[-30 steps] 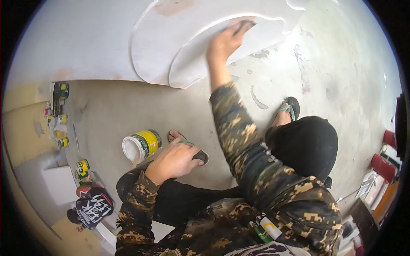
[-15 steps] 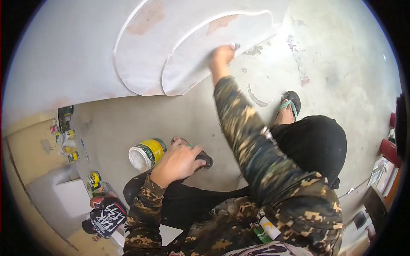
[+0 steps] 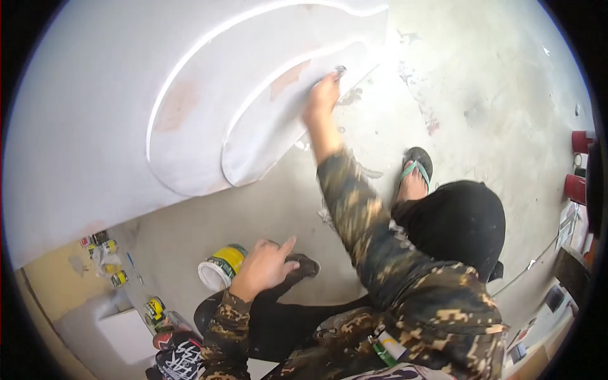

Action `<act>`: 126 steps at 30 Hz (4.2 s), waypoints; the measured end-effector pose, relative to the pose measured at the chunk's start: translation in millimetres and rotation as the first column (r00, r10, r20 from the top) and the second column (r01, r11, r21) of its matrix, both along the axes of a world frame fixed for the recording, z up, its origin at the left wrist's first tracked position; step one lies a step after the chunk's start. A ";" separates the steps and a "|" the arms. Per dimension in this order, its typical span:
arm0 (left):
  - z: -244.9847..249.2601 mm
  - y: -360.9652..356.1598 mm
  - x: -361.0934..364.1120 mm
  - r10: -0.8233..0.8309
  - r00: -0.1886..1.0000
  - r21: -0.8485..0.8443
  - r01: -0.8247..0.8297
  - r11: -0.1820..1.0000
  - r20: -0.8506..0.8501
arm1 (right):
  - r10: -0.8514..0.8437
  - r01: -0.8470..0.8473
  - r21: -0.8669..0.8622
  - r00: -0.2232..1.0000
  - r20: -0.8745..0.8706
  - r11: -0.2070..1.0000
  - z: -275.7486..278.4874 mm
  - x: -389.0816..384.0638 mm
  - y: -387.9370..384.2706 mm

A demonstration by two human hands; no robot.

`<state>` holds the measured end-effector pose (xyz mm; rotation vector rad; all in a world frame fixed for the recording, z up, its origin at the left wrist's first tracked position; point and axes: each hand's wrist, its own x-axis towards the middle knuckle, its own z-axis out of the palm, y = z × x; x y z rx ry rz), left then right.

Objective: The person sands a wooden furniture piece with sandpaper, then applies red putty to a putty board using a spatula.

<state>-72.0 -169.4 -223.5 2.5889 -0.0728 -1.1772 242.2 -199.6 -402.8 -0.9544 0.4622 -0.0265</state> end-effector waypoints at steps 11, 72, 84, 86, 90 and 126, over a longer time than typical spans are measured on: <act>-13.5 13.4 6.8 0.123 0.992 -0.020 -0.123 0.992 0.021 | 0.015 0.038 0.178 0.958 -0.288 0.983 10.9 39.4 -58.8; -16.0 10.6 15.7 0.065 0.996 -0.053 -0.062 0.997 0.066 | -0.013 0.022 -0.253 0.999 0.037 0.967 -68.7 47.5 -25.4; -14.1 5.9 -8.8 0.072 0.996 -0.058 -0.069 0.996 0.058 | -0.036 0.020 -0.116 0.990 -0.138 0.993 -60.8 13.2 4.6; -11.0 2.8 -16.1 0.063 0.997 -0.035 -0.061 0.997 0.034 | 0.005 -0.024 -0.105 0.984 -0.180 0.994 -88.4 13.9 -1.4; -14.4 -13.1 -32.8 0.036 0.994 -0.096 -0.046 0.994 -0.100 | 0.196 -0.212 -0.233 0.977 -0.090 0.949 -17.8 -116.4 82.3; -8.9 -26.2 -34.3 -0.167 0.967 -0.096 0.150 0.984 -0.191 | 0.470 0.101 0.808 0.769 -0.433 0.580 -74.5 -164.3 116.5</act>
